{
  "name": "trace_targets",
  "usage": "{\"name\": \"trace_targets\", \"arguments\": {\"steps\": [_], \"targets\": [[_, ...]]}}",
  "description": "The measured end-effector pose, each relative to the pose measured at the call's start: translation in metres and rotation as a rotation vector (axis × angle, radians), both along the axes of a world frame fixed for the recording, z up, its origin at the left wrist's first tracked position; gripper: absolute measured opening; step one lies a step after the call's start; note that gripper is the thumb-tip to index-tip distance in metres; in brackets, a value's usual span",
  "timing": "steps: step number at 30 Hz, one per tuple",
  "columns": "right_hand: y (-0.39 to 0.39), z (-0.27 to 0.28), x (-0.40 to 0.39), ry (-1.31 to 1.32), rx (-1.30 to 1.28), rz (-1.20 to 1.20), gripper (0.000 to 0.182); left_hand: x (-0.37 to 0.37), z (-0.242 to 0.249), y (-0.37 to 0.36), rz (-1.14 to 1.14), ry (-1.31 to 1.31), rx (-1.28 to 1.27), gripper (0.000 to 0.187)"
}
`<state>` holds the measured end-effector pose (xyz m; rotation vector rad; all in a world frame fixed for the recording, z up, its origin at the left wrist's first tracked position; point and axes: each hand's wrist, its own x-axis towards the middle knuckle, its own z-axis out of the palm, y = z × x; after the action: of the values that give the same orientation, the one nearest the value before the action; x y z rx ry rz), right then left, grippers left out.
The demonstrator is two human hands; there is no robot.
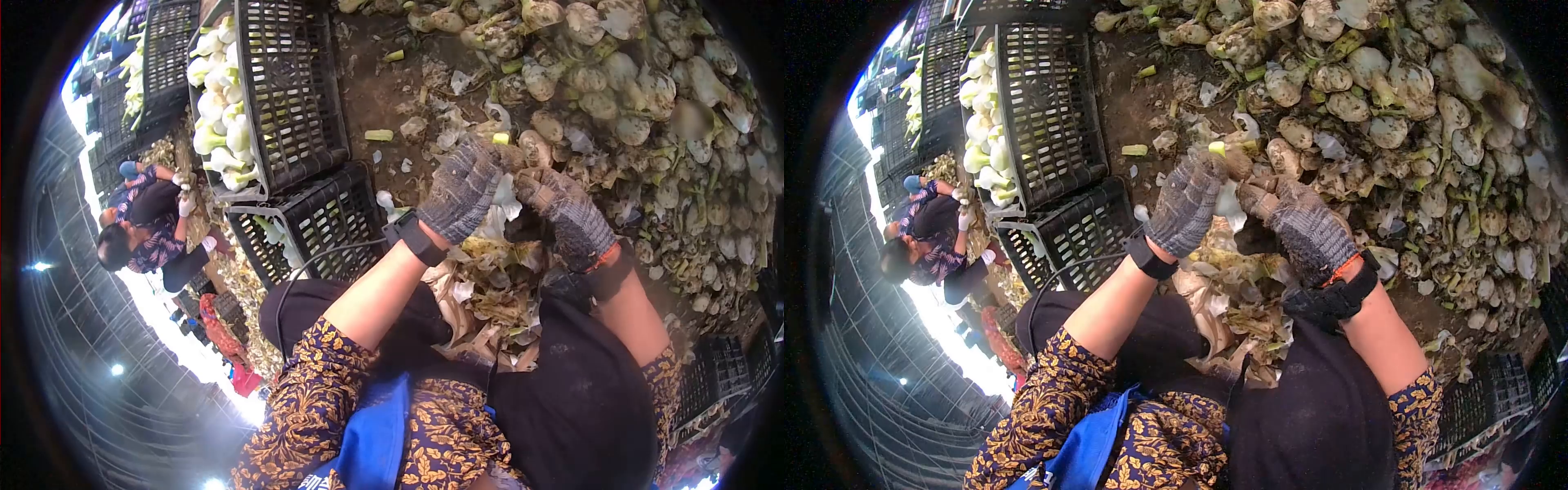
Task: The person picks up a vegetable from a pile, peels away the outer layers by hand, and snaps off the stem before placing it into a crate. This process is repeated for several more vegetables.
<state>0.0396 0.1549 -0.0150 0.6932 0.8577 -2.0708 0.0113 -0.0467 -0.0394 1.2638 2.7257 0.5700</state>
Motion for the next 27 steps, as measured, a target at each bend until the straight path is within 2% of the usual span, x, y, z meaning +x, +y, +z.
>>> {"name": "trace_targets", "arguments": {"steps": [2,3,5,7,9,11,12,13,14,15,17,18,20,21,22,24,25,27], "targets": [[0.0,-0.011,0.004,0.536,0.405,0.273,0.029,0.004,-0.003,0.002,0.07,-0.038,0.026,0.032],[0.001,-0.012,0.005,0.536,0.405,0.272,0.029,0.005,-0.004,0.003,0.141,-0.075,0.053,0.031],[-0.002,0.006,-0.006,0.326,0.512,0.318,0.032,0.001,0.004,0.004,0.092,-0.014,0.033,0.03],[-0.003,0.002,-0.001,0.409,0.539,0.264,0.032,0.0,0.007,0.004,0.043,0.047,0.013,0.028],[-0.004,-0.005,0.004,0.492,0.567,0.209,0.031,0.003,0.006,0.005,0.524,-0.803,0.347,0.033],[-0.003,-0.01,0.008,0.652,0.663,0.192,0.018,-0.006,0.028,0.019,0.609,-0.84,0.38,0.03],[-0.003,-0.007,0.007,0.653,0.663,0.191,0.018,-0.011,0.036,0.025,0.695,-0.878,0.414,0.029],[-0.004,-0.003,0.007,0.563,0.639,0.158,0.018,-0.014,0.036,0.027,0.773,-0.935,0.326,0.028],[-0.005,0.001,0.006,0.473,0.614,0.125,0.018,-0.011,0.027,0.025,0.774,-0.935,0.327,0.028],[-0.006,0.004,0.005,0.475,0.614,0.125,0.018,-0.003,0.012,0.018,0.625,-0.846,0.314,0.032],[-0.007,0.009,0.005,0.482,0.599,0.042,0.015,-0.008,0.016,0.021,0.378,-0.615,0.304,0.035],[-0.008,0.005,0.005,0.483,0.599,0.041,0.015,-0.01,0.019,0.025,0.378,-0.614,0.304,0.035],[-0.012,-0.01,0.007,0.348,0.561,-0.252,0.016,-0.011,0.022,0.031,0.962,-1.284,0.701,0.035],[-0.007,-0.021,0.008,0.183,0.601,-0.325,0.017,-0.013,0.02,0.033,1.081,-1.368,0.892,0.034],[-0.003,-0.028,0.011,0.184,0.601,-0.324,0.017,-0.014,0.02,0.032,1.081,-1.368,0.893,0.034],[0.003,-0.042,0.018,0.515,0.626,-0.029,0.017,-0.016,0.02,0.03,1.062,-1.357,0.833,0.035],[-0.002,-0.043,0.017,0.125,0.267,-0.071,0.024,-0.015,0.019,0.03,1.062,-1.361,0.832,0.035],[-0.002,-0.032,0.019,0.13,0.235,-0.061,0.026,-0.01,0.015,0.03,0.764,-0.813,0.555,0.032]]}}
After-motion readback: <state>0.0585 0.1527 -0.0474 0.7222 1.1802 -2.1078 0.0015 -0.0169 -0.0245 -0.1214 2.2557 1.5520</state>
